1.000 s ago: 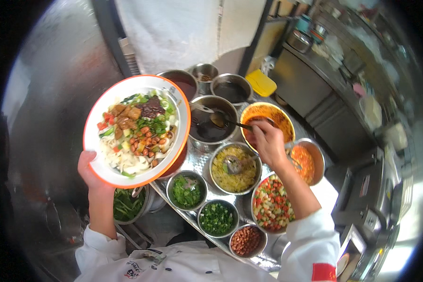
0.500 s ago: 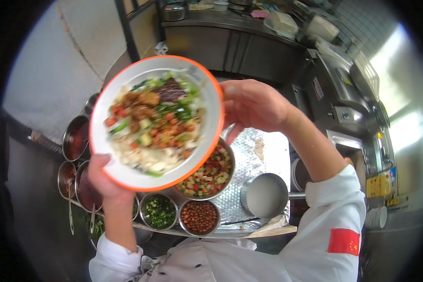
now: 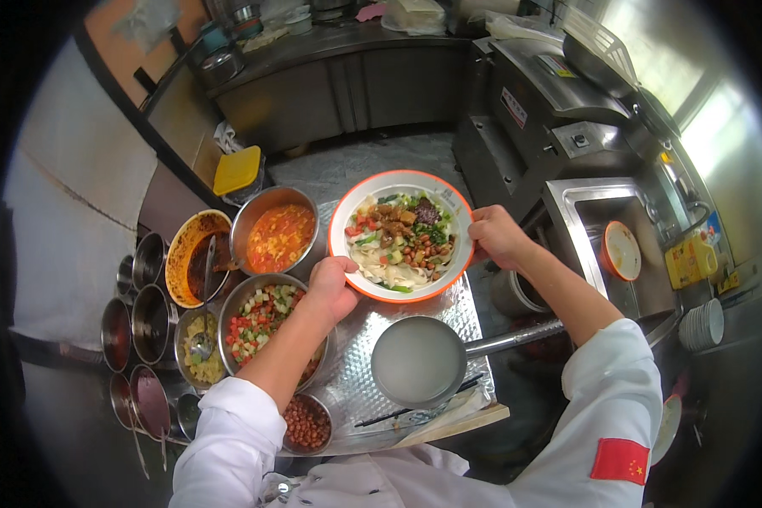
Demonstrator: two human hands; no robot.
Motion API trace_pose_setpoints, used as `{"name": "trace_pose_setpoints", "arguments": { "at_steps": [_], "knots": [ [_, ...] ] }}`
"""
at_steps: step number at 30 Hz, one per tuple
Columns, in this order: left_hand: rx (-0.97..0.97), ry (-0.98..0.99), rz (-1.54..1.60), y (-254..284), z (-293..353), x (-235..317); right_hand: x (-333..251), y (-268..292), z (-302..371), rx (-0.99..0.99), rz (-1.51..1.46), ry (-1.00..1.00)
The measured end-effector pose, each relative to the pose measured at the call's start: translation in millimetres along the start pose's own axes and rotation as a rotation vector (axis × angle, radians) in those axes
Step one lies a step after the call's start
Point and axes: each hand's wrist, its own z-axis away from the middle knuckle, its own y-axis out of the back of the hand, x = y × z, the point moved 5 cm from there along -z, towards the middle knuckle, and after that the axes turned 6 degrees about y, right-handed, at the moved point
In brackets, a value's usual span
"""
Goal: The person assembles multiple noodle bowls by adding chopped vegetables, herbs, and sauces from various metal containers using a ladle. The person then briefly blanches noodles and bok choy in boiling water before returning to the assembly station to finish the bowls.
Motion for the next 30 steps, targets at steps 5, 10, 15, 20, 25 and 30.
{"name": "trace_pose_setpoints", "arguments": {
  "at_steps": [5, 10, 15, 20, 25, 30],
  "knots": [
    [0.172, -0.107, -0.064, -0.2, -20.1, -0.7, 39.3, 4.5, -21.6, 0.015, -0.068, 0.022],
    [0.237, -0.117, -0.046, 3.7, -31.6, 1.9, 30.2, -7.8, -15.8, 0.041, -0.005, -0.071],
    [-0.091, -0.241, -0.505, -1.4, 2.3, 20.6, -22.2, 48.6, 77.5, 0.288, 0.385, 0.288],
    [-0.345, -0.603, -0.780, -25.7, 102.4, 29.3, 39.3, 115.9, 259.9, 0.717, -0.503, 0.447],
    [-0.314, -0.399, -0.650, -33.8, 156.0, 36.6, 191.5, 160.3, 402.3, 1.211, -1.074, 0.228],
    [-0.228, -0.374, -0.803, -69.4, 167.3, 13.9, 302.3, 267.7, 537.3, 1.642, -1.243, 0.492]
  ]
}}
